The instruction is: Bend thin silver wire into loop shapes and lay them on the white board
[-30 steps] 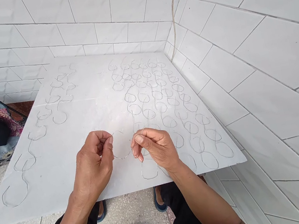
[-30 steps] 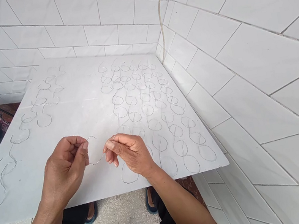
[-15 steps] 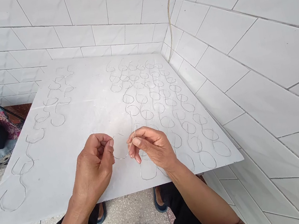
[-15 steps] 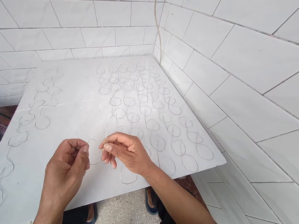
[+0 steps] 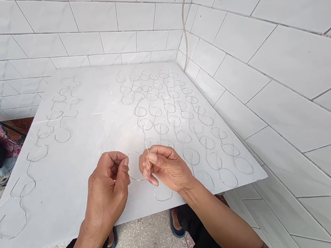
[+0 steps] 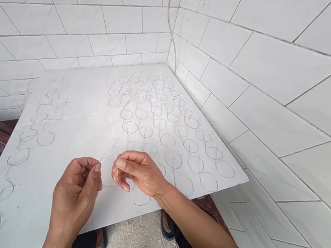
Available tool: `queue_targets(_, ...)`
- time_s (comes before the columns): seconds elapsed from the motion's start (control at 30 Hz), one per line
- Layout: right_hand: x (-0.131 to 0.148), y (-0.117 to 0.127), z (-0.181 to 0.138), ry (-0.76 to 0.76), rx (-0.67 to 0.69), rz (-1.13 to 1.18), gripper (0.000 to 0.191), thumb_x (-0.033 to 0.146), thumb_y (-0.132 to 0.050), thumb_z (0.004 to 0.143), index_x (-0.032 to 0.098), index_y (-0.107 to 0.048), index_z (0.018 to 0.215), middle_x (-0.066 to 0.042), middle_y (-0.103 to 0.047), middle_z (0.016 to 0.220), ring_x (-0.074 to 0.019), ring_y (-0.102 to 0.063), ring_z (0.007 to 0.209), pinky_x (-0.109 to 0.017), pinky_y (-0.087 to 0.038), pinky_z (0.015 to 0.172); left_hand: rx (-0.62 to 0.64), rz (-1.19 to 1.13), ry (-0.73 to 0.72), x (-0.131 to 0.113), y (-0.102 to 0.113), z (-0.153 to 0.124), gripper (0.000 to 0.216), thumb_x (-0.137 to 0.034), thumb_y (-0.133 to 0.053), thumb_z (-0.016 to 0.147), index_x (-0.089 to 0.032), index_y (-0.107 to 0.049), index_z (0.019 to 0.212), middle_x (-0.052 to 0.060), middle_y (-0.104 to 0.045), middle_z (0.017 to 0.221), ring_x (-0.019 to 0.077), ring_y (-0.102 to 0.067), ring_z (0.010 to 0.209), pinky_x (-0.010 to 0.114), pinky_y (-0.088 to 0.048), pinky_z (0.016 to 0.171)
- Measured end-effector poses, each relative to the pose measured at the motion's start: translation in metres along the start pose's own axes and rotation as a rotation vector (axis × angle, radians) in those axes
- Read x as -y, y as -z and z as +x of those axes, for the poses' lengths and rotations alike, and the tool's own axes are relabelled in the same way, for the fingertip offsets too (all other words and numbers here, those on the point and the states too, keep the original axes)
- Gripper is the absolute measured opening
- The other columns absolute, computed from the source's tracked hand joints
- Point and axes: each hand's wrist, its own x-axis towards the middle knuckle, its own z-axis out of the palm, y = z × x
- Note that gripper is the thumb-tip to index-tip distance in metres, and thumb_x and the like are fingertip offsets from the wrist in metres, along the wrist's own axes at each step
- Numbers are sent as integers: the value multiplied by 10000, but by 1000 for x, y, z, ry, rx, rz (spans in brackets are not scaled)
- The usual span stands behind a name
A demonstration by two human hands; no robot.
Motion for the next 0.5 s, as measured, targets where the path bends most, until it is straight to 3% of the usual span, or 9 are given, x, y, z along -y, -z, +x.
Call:
queue_targets(0.37,-1,-2,0,-20,-80,-73,304,441,-699,983,192,-639,819,-5,-660,750,-125,-597,618,-228,-452,461,-52,31,-52,2,-5,-1,139,-367,-585,1021,-229,-595,1011,-19,-656,734,144,-644,607,283,-517,613)
queue_targets(0.5,-2,-4,-2,63,-137,-205,280,407,-693,990,188,-658,818,-7,-668,748,-116,-587,594,-244,-456,484,-27,34,-82,6,-6,1,179,-393,-583,1030,-230,-630,1084,23,-729,905,177,-716,775,322,-565,758)
